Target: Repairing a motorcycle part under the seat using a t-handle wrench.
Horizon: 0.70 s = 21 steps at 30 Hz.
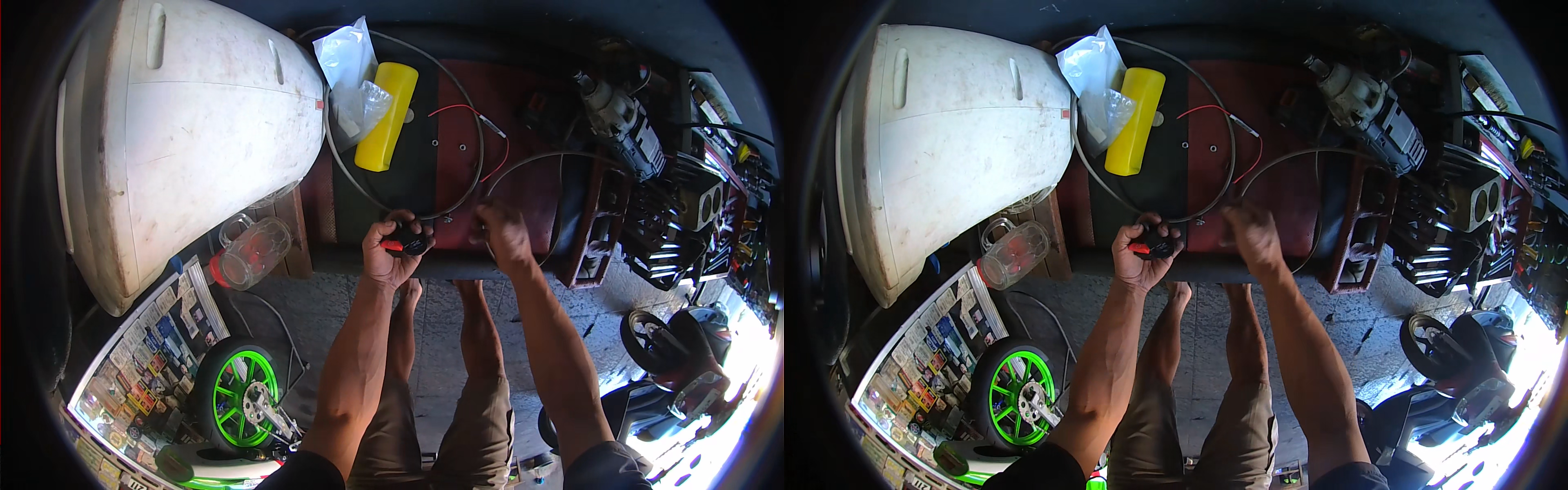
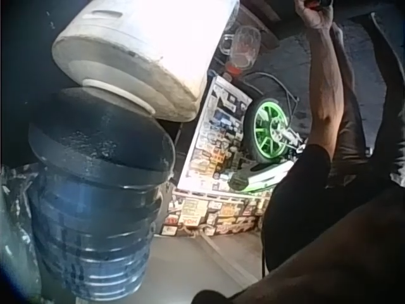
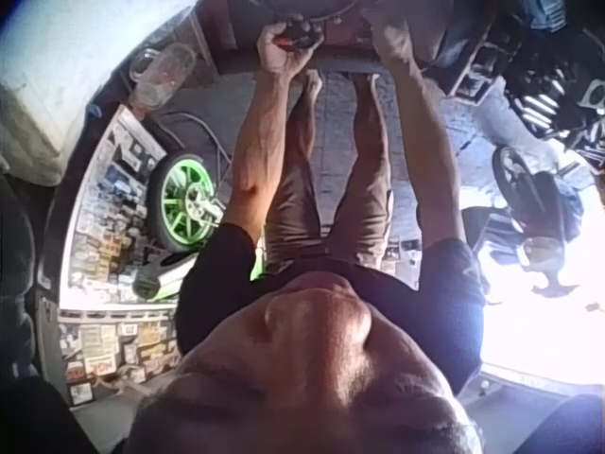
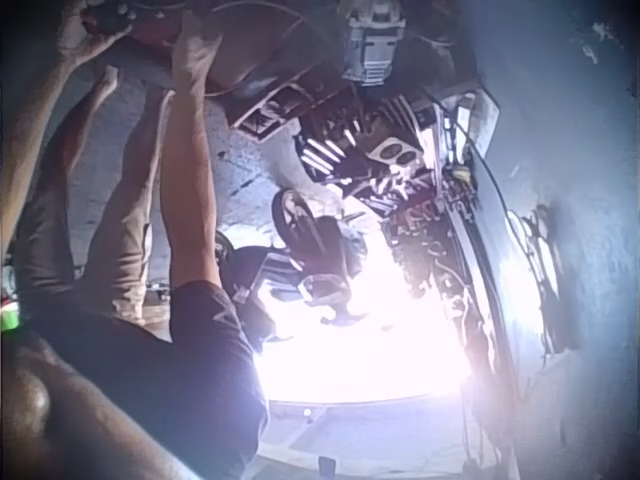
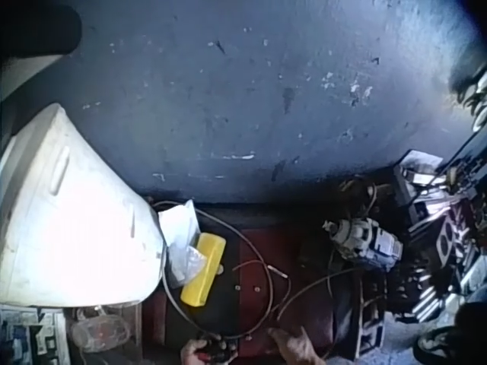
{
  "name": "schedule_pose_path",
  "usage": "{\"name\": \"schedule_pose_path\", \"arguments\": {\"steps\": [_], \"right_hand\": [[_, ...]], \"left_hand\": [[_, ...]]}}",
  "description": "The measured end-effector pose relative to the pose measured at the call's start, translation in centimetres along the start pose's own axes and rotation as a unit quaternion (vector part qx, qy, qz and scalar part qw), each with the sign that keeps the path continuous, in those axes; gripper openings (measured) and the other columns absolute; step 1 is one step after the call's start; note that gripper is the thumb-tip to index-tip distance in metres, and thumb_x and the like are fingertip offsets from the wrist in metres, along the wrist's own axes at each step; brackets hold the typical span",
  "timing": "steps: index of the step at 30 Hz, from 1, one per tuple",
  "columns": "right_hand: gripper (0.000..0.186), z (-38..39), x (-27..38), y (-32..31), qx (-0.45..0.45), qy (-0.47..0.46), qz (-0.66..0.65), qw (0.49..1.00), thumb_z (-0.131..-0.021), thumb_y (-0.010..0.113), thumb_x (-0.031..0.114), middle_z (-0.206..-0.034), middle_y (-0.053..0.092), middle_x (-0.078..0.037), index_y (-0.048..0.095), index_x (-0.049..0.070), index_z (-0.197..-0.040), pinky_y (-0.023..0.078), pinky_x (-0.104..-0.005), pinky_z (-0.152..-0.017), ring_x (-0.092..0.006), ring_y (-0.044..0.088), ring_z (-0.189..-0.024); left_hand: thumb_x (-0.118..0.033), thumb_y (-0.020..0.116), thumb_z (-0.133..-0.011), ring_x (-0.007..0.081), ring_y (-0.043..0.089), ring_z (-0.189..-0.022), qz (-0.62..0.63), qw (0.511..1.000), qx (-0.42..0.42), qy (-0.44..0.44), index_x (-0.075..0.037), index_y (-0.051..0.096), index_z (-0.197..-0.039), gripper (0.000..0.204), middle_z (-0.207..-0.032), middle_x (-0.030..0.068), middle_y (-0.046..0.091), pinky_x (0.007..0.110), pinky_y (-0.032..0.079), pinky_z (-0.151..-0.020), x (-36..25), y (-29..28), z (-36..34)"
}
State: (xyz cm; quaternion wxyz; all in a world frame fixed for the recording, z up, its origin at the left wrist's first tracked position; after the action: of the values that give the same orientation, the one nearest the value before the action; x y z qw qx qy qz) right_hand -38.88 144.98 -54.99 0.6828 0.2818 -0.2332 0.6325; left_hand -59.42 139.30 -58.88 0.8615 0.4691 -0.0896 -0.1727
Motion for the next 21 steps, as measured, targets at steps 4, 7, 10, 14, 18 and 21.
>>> {"name": "schedule_pose_path", "arguments": {"steps": [4,7,10,14,18,21], "right_hand": [[0.025,1.0,-1.2,1.7,-0.060,-0.112,0.288,0.949,-0.086,0.066,0.021,-0.081,0.071,-0.016,0.065,-0.001,-0.098,0.055,-0.0391,-0.072,-0.0323,0.072,-0.082],[0.024,1.0,-1.4,2.5,-0.061,-0.111,0.283,0.951,-0.085,0.068,0.021,-0.090,0.071,-0.019,0.065,0.002,-0.100,0.055,-0.0412,-0.075,-0.0352,0.071,-0.089],[0.023,1.0,-1.7,3.0,-0.064,-0.126,0.315,0.939,-0.085,0.068,0.019,-0.090,0.071,-0.017,0.063,0.004,-0.102,0.055,-0.0428,-0.075,-0.0356,0.070,-0.088],[0.025,0.8,-2.6,3.3,-0.064,-0.124,0.380,0.915,-0.085,0.068,0.020,-0.089,0.071,-0.016,0.060,0.007,-0.104,0.054,-0.0449,-0.073,-0.0358,0.070,-0.086],[0.025,0.5,-3.2,3.6,-0.073,-0.124,0.408,0.901,-0.085,0.069,0.022,-0.089,0.071,-0.016,0.059,0.008,-0.103,0.054,-0.0459,-0.072,-0.0367,0.069,-0.086],[0.025,0.3,-3.3,3.4,-0.080,-0.113,0.430,0.892,-0.085,0.068,0.024,-0.091,0.072,-0.016,0.059,0.008,-0.102,0.054,-0.0467,-0.071,-0.0385,0.069,-0.086]], "left_hand": [[-0.023,0.055,-0.088,0.0314,0.066,-0.099,-0.035,0.999,-0.037,0.011,-0.002,0.062,-0.115,0.035,-0.099,0.0149,0.068,0.050,0.054,-0.092,0.3,0.7,0.0],[-0.029,0.056,-0.094,0.0299,0.067,-0.095,-0.044,0.998,-0.045,0.003,-0.001,0.060,-0.120,0.038,-0.099,0.0144,0.070,0.047,0.056,-0.088,0.3,0.6,-0.1],[-0.040,0.053,-0.099,0.0288,0.067,-0.095,-0.050,0.998,-0.044,-0.008,0.000,0.059,-0.120,0.045,-0.095,0.0131,0.070,0.045,0.057,-0.086,0.2,0.4,-0.1],[-0.047,0.049,-0.101,0.0275,0.067,-0.093,-0.054,0.998,-0.038,-0.011,0.000,0.059,-0.118,0.051,-0.093,0.0127,0.070,0.042,0.058,-0.083,0.2,0.4,-0.3],[-0.048,0.049,-0.100,0.0260,0.066,-0.090,-0.062,0.997,-0.051,-0.007,-0.001,0.060,-0.116,0.051,-0.090,0.0117,0.069,0.041,0.057,-0.081,0.3,0.5,-0.4],[-0.048,0.050,-0.100,0.0252,0.066,-0.090,-0.068,0.995,-0.072,-0.003,-0.003,0.061,-0.112,0.049,-0.086,0.0098,0.067,0.040,0.057,-0.079,0.5,0.6,-0.4]]}}
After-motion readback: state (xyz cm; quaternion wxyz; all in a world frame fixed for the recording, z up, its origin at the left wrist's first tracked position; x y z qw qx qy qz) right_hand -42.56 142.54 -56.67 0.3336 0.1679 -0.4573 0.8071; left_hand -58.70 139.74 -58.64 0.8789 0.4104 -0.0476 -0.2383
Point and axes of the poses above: each hand's wrist, its own z-axis away from the middle knuckle, its own y-axis out of the palm, x = y × z, the point moved 2 cm from there along -z, towards the middle knuckle
